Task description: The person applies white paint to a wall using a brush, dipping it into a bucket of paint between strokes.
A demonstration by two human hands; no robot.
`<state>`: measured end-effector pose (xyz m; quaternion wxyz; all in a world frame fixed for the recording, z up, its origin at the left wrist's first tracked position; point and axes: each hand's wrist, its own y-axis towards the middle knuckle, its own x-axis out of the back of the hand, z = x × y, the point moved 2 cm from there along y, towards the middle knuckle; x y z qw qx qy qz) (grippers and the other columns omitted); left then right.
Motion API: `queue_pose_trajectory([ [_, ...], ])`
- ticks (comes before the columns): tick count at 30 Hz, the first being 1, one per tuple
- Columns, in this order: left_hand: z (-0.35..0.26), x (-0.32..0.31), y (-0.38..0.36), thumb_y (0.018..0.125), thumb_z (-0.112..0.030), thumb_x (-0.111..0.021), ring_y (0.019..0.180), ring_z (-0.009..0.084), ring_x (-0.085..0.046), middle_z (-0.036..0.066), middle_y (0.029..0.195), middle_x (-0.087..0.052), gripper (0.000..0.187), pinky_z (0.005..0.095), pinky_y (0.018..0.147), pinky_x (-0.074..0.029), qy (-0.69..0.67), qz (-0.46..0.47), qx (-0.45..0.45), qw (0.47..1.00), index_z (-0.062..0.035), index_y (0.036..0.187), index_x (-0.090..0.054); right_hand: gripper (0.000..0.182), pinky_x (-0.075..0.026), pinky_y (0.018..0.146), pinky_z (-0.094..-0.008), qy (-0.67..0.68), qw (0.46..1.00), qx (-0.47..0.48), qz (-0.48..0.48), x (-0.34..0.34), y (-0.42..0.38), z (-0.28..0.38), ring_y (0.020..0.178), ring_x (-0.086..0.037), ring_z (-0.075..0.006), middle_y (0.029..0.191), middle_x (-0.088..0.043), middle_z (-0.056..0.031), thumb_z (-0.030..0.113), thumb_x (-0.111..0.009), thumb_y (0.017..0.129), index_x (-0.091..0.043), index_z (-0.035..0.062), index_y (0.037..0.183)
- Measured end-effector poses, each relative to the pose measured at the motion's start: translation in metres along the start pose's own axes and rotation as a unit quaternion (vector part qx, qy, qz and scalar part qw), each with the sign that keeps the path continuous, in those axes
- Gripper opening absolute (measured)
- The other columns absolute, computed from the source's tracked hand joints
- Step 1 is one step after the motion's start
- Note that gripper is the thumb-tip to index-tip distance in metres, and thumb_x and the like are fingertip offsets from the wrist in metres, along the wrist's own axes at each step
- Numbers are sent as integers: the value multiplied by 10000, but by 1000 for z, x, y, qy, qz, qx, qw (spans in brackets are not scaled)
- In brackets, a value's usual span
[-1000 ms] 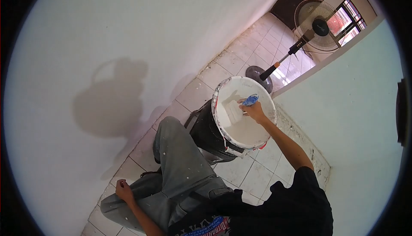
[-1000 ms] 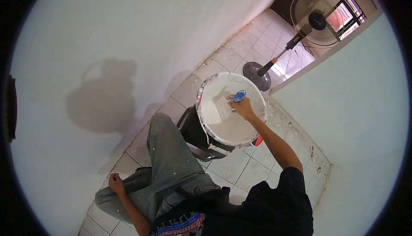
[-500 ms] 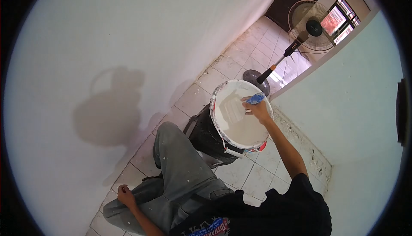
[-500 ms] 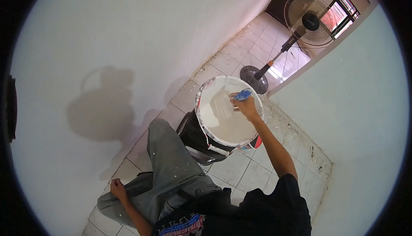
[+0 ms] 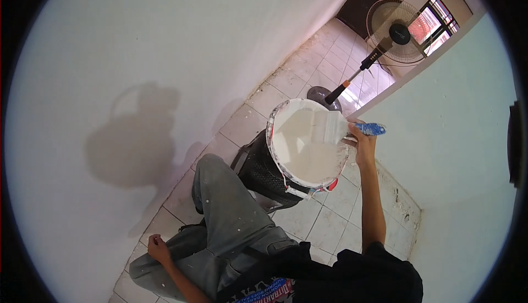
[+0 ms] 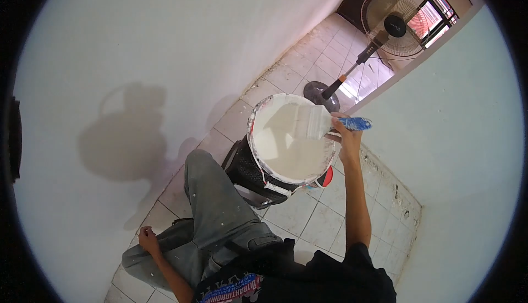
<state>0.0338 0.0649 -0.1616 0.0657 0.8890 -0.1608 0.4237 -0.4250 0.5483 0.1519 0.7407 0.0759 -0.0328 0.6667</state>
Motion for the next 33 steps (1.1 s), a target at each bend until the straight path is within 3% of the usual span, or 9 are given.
queue_pose_trajectory([
  [10,2,0,0,823,-104,-603,563,207,-584,103,639,-611,96,355,560,-445,-25,-1,6,1000,-30,854,-655,295,-587,624,-311,137,988,-35,-66,23,-14,-39,725,-656,-205,923,-666,-117,143,-662,842,-620,-15,1088],
  [15,-3,1,-1,835,-96,-577,525,159,-547,79,585,-575,106,316,522,-419,-43,-16,-9,999,-16,827,-646,392,-553,822,-322,264,961,-66,-52,34,-14,-49,923,-635,-215,1085,-645,-130,147,-632,875,-554,-17,1222],
  [19,-10,3,-2,820,-83,-587,562,202,-579,96,635,-611,85,349,549,-444,-44,-13,-8,999,-36,829,-657,399,-506,925,-346,339,937,-67,-58,37,-12,-54,1071,-581,-203,1190,-610,-110,141,-615,893,-548,-7,1258],
  [23,4,-6,-5,804,-90,-609,651,288,-639,124,723,-660,63,404,604,-484,3,-27,-5,1000,-73,809,-669,338,-515,925,-329,413,908,-61,-37,55,-1,-67,1065,-581,-192,1171,-618,-92,137,-607,910,-585,15,1224],
  [25,-26,6,-16,815,-114,-597,693,320,-653,138,731,-666,88,419,639,-498,36,-36,18,999,-90,808,-681,333,-517,914,-283,473,877,-50,74,81,18,-90,1070,-587,-184,1182,-611,-121,153,-574,936,-575,22,1241],
  [26,-11,-1,-9,816,-139,-599,694,324,-652,134,719,-664,96,430,642,-496,59,-45,-12,997,-94,820,-684,349,-529,892,-279,397,917,-22,-29,67,12,-79,1031,-606,-189,1209,-601,-132,154,-565,940,-560,16,1261],
  [28,-14,-1,-10,819,-223,-598,694,329,-643,113,710,-665,132,457,688,-454,3,-42,2,999,-124,824,-687,403,-503,946,-304,436,900,-5,0,72,52,-96,1116,-566,-184,1239,-580,-134,148,-575,936,-519,8,1309],
  [30,-7,-11,-4,814,-235,-594,697,333,-640,107,702,-665,137,463,705,-434,32,-61,19,997,-134,792,-683,438,-452,1002,-329,462,887,11,5,28,53,-43,1181,-533,-182,1253,-576,-122,152,-585,936,-487,5,1337],
  [33,-1,-19,1,793,-236,-612,696,347,-640,115,703,-666,134,483,682,-438,4,-77,23,997,-133,793,-697,462,-415,1023,-344,454,881,126,55,-53,57,43,1155,-546,-181,1261,-578,-105,160,-587,942,-459,-2,1355],
])
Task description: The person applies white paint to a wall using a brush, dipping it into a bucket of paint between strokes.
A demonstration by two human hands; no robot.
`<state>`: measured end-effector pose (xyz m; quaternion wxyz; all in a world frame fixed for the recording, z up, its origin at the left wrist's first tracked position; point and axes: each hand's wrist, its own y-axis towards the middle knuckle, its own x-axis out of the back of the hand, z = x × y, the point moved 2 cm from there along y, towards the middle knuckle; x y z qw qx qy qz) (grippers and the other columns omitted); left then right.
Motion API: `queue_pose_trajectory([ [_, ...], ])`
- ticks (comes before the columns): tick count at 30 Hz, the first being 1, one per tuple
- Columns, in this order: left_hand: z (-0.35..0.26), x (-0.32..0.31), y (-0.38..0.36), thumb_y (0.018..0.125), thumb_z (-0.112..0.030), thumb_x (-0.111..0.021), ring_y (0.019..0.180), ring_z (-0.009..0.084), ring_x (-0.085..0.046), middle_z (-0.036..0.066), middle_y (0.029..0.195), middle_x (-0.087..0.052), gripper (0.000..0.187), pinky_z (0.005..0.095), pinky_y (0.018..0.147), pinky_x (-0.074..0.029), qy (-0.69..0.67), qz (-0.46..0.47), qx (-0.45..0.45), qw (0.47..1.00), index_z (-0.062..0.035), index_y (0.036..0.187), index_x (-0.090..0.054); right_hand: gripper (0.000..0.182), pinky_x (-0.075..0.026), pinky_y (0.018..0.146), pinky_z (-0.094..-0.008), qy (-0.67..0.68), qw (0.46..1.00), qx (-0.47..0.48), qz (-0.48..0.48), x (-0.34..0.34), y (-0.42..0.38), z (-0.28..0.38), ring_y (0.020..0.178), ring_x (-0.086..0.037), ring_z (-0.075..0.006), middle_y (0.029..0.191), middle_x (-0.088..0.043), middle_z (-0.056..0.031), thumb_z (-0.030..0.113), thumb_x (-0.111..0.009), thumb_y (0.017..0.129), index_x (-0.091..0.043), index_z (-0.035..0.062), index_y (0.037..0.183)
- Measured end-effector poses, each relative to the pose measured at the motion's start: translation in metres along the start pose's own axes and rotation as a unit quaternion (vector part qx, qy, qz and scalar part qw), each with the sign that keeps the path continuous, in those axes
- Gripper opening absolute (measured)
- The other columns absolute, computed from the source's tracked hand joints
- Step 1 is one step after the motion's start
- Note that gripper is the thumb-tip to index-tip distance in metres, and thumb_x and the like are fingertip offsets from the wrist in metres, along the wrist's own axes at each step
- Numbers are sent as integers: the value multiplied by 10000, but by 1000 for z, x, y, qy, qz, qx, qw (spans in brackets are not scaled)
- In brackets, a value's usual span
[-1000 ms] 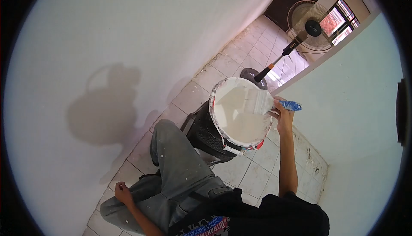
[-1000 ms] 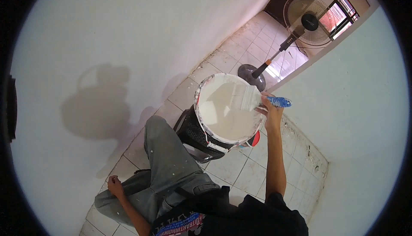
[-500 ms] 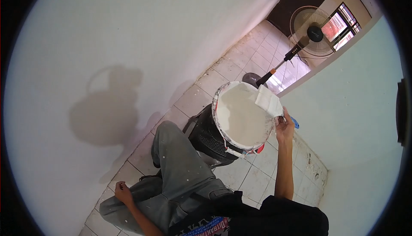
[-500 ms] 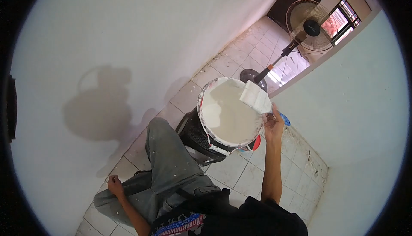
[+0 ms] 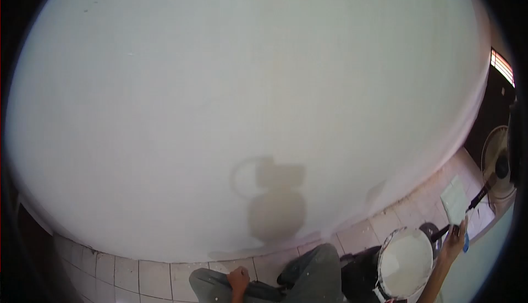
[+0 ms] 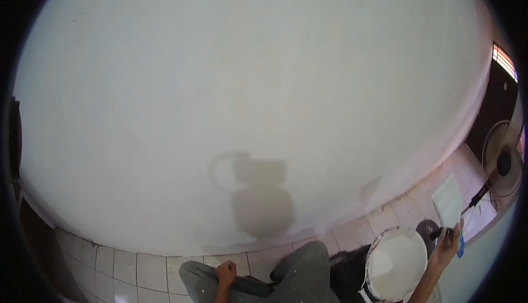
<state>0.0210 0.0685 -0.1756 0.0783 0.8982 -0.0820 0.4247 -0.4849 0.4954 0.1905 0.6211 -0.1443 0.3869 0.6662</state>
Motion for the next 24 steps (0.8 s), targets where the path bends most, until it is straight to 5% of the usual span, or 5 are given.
queue_pose_trajectory([
  [8,24,-3,5,738,-217,-669,620,304,-654,99,661,-670,108,410,590,-510,-26,-44,-46,998,-141,774,-737,402,-526,815,-261,-72,954,165,240,-299,-18,-12,947,-608,-129,1110,-601,-60,112,-665,874,-531,7,1239],
  [12,51,-21,9,933,-276,-475,1061,412,-573,245,1112,-629,367,481,952,-427,-21,93,16,995,-10,1126,-636,249,-520,756,-267,-103,865,263,415,-416,-78,10,840,-626,-141,1005,-656,-75,46,-710,823,-651,5,1061],
  [18,52,-6,17,950,-318,-463,1142,383,-550,229,1204,-599,392,467,983,-413,7,114,32,993,-41,1176,-625,196,-531,662,-290,-174,601,506,594,-511,-115,36,715,-666,-195,840,-712,-84,2,-728,773,-703,42,963],
  [21,39,-2,4,961,-329,-456,1162,375,-544,223,1241,-584,400,467,989,-410,-24,124,57,990,-45,1192,-616,174,-537,641,-303,-104,632,461,615,-546,-106,42,717,-680,-198,866,-719,-90,-5,-728,761,-709,37,929],
  [24,-4,29,-7,965,-325,-454,1151,373,-549,213,1235,-589,397,467,988,-411,-43,113,135,983,-44,1197,-611,182,-576,701,-323,-107,582,544,595,-579,-90,62,806,-695,-222,910,-715,-113,-23,-712,773,-714,35,945],
])
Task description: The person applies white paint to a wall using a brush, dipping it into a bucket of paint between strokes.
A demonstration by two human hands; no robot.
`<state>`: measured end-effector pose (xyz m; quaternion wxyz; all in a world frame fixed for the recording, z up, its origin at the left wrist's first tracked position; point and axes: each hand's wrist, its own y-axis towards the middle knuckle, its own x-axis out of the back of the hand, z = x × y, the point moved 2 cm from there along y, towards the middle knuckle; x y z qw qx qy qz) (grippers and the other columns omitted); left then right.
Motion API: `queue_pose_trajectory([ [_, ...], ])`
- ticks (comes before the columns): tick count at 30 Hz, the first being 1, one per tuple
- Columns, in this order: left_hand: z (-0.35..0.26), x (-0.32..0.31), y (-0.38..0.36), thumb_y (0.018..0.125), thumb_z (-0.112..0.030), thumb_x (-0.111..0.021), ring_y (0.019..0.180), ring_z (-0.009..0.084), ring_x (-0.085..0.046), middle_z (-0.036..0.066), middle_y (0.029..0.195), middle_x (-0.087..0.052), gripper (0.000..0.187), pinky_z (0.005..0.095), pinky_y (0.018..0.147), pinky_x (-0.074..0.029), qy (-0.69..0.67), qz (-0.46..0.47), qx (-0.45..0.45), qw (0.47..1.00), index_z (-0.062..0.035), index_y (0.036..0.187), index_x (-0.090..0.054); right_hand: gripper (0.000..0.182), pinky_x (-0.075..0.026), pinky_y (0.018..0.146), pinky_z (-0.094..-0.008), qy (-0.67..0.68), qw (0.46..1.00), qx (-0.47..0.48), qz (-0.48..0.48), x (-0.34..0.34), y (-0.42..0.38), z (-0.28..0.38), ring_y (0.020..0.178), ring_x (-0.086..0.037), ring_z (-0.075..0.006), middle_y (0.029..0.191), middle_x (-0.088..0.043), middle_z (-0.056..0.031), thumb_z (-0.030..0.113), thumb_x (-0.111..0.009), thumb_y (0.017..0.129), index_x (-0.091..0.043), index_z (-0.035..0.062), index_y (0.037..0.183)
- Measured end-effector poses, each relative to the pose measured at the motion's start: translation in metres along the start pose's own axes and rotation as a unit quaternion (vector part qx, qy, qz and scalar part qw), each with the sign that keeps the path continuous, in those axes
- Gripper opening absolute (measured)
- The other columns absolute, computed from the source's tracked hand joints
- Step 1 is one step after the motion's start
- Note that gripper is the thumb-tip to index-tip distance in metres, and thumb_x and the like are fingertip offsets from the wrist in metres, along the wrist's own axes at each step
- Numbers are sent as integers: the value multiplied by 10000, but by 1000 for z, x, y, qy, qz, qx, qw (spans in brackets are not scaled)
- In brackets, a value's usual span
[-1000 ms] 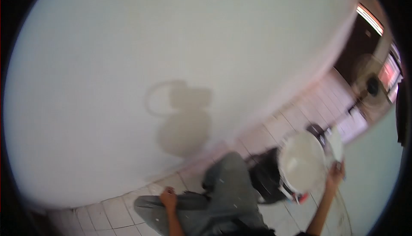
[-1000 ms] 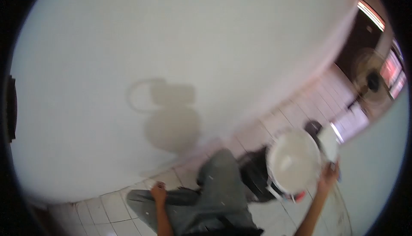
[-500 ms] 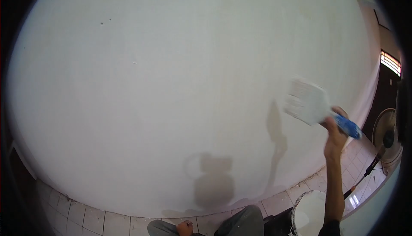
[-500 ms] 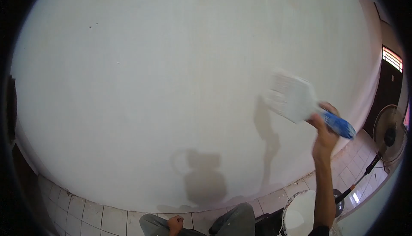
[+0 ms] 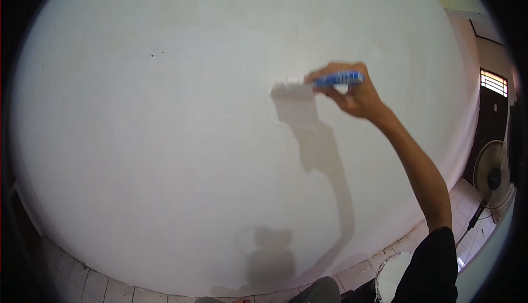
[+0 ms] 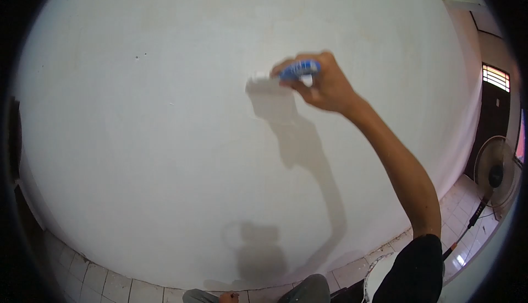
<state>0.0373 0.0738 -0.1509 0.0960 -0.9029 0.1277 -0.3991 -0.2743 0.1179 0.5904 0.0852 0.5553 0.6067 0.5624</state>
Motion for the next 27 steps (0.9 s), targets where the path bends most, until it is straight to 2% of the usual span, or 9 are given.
queue_pose_trajectory([
  [3,14,-14,12,960,-314,-463,1130,374,-560,211,1203,-608,388,464,976,-419,5,7,-21,1000,-40,1191,-611,181,-581,758,-328,-54,997,51,-33,20,37,-18,873,-695,-223,971,-714,-119,-34,-705,790,-711,26,960],
  [4,17,-17,15,958,-316,-469,1119,375,-565,213,1198,-611,392,465,967,-423,9,14,-26,1000,-32,1190,-609,164,-583,779,-331,-54,998,16,-38,25,48,-19,883,-695,-222,971,-717,-105,-18,-705,802,-712,31,959],
  [5,20,-18,20,956,-317,-474,1107,377,-570,215,1192,-613,397,465,957,-428,13,15,-35,999,-25,1190,-607,158,-584,783,-325,-101,991,73,-48,30,59,-24,873,-698,-216,961,-721,-86,-4,-706,807,-711,34,960],
  [7,34,-28,33,951,-319,-486,1085,379,-580,218,1181,-619,406,467,939,-438,29,18,-60,998,-10,1188,-602,162,-584,790,-314,-121,986,88,-74,38,73,-22,862,-702,-215,963,-723,-69,11,-705,811,-710,43,970],
  [11,52,-39,46,942,-327,-510,1049,382,-597,227,1165,-626,433,468,909,-453,22,21,-88,996,20,1187,-592,167,-585,770,-301,-181,969,132,-104,39,79,-11,857,-703,-222,967,-724,-63,38,-714,810,-710,64,975],
  [14,28,-21,21,917,-309,-541,1075,387,-578,249,1167,-612,436,463,935,-439,38,10,-7,999,48,1162,-589,196,-574,717,-300,-202,966,119,-110,23,63,-23,812,-693,-215,927,-720,-53,41,-732,777,-708,90,965],
  [17,17,-15,6,896,-309,-565,1089,383,-561,240,1189,-597,405,456,947,-437,-25,-37,-84,995,17,1133,-610,272,-550,643,-311,-254,946,152,-130,1,48,-21,751,-671,-201,851,-714,-36,25,-766,697,-698,119,943],
  [20,18,-19,18,741,-220,-668,622,301,-657,103,661,-669,117,403,598,-515,-2,-154,-186,970,-134,773,-739,384,-545,666,-328,-290,941,111,-138,-17,36,-15,809,-670,-216,893,-712,-32,26,-755,662,-660,124,1021],
  [27,26,-23,23,740,-214,-675,629,284,-666,114,669,-676,126,396,618,-526,-14,-127,-135,982,-129,800,-746,309,-560,625,-314,-320,937,108,-88,-74,-37,4,853,-676,-203,1020,-698,-71,84,-668,775,-666,87,1084],
])
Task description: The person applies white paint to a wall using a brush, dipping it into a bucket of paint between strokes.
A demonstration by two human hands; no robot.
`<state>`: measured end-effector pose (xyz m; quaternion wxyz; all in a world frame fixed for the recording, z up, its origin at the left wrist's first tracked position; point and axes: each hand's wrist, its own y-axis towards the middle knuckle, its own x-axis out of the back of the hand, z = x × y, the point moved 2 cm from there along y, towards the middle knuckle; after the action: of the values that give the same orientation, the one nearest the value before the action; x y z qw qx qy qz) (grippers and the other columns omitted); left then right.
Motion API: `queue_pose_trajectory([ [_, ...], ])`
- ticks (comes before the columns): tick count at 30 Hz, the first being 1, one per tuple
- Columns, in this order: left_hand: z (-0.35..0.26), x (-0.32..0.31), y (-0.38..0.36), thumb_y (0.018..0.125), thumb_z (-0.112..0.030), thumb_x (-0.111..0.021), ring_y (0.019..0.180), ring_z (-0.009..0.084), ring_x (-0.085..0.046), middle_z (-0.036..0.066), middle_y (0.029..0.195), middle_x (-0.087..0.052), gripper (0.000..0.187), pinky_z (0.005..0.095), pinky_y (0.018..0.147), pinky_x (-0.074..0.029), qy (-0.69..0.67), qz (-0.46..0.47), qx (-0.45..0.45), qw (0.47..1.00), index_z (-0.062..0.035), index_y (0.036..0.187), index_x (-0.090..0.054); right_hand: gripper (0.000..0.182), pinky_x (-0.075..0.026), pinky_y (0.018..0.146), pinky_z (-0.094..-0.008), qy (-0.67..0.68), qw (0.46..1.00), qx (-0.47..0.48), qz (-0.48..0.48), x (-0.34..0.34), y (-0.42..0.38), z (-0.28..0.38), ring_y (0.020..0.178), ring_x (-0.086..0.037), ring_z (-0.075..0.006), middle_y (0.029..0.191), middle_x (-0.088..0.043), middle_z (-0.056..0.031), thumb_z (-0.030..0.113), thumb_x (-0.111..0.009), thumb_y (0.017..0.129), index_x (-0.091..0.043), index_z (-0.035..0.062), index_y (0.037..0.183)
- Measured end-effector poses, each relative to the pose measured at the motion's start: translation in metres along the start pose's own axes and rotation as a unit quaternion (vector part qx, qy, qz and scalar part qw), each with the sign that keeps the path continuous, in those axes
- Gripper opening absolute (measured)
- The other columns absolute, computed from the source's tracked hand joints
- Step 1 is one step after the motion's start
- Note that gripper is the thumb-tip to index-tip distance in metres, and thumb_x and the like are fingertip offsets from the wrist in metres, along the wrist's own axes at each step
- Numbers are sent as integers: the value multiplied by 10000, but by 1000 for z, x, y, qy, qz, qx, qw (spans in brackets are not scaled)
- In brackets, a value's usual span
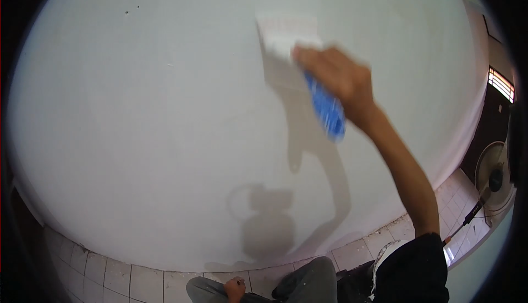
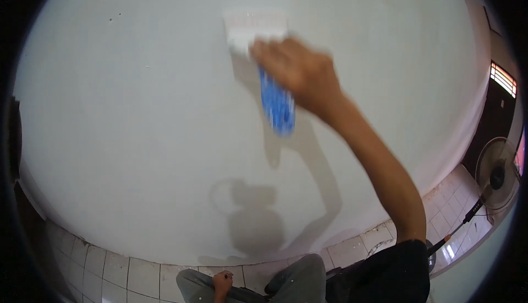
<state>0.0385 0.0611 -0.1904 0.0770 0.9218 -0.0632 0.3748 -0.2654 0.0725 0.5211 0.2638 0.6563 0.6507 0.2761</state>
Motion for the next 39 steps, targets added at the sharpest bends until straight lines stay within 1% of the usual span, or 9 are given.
queue_pose_trajectory([
  [3,-9,1,1,741,-209,-680,634,282,-669,115,669,-676,123,397,621,-526,-9,-9,-12,1000,-125,801,-746,291,-547,883,-352,31,993,66,91,6,-73,77,1006,-660,-262,1130,-663,-140,121,-595,837,-657,6,1098],
  [6,-34,17,-2,744,-209,-683,635,281,-670,116,670,-676,121,397,623,-527,-15,2,-7,1000,-124,802,-746,277,-571,799,-327,24,969,150,193,22,-138,152,894,-682,-272,1060,-667,-186,90,-526,864,-656,-36,1074],
  [14,-32,13,-4,753,-197,-678,647,290,-670,114,697,-683,104,393,633,-528,30,-11,-35,999,-129,799,-741,420,-542,519,-323,313,916,-35,249,22,-124,136,809,-652,-198,977,-682,-61,120,-667,709,-634,73,1125],
  [21,-27,13,-7,754,-192,-648,653,329,-654,124,683,-667,100,433,623,-507,-10,-17,-28,999,-128,780,-721,331,-500,586,-336,155,987,16,32,15,16,-12,701,-613,-236,813,-667,-53,91,-728,617,-684,109,944],
  [22,-29,14,-7,752,-186,-651,651,330,-653,127,682,-666,95,432,623,-507,-14,-19,-28,999,-125,779,-719,235,-534,596,-297,115,992,40,28,20,30,-19,685,-656,-235,873,-706,-116,73,-734,777,-704,38,1008],
  [26,-31,15,-2,745,-165,-663,644,325,-652,132,679,-663,89,424,623,-506,-28,-18,-25,999,-107,790,-715,282,-554,627,-260,-3,994,82,-72,24,46,-12,731,-678,-215,916,-719,-81,57,-751,756,-710,54,1035],
  [29,-35,19,-2,752,-144,-662,653,323,-657,133,689,-667,88,412,630,-508,-45,-19,-32,998,-100,806,-715,349,-514,532,-266,-24,997,56,-51,-7,-9,21,710,-637,-175,935,-701,-60,91,-705,668,-680,62,1015],
  [33,-46,26,3,774,-136,-657,672,326,-662,144,707,-670,94,402,643,-512,-87,3,26,996,-87,830,-715,230,-583,772,-321,-2,999,16,50,-9,-91,127,854,-691,-258,1034,-689,-155,92,-605,826,-686,7,1024],
  [39,-55,27,0,799,-128,-648,676,328,-663,157,715,-669,99,404,649,-509,-69,22,12,997,-73,853,-710,257,-568,793,-333,152,955,-15,254,7,-220,297,910,-661,-264,1061,-656,-158,130,-568,834,-625,-9,1044],
])
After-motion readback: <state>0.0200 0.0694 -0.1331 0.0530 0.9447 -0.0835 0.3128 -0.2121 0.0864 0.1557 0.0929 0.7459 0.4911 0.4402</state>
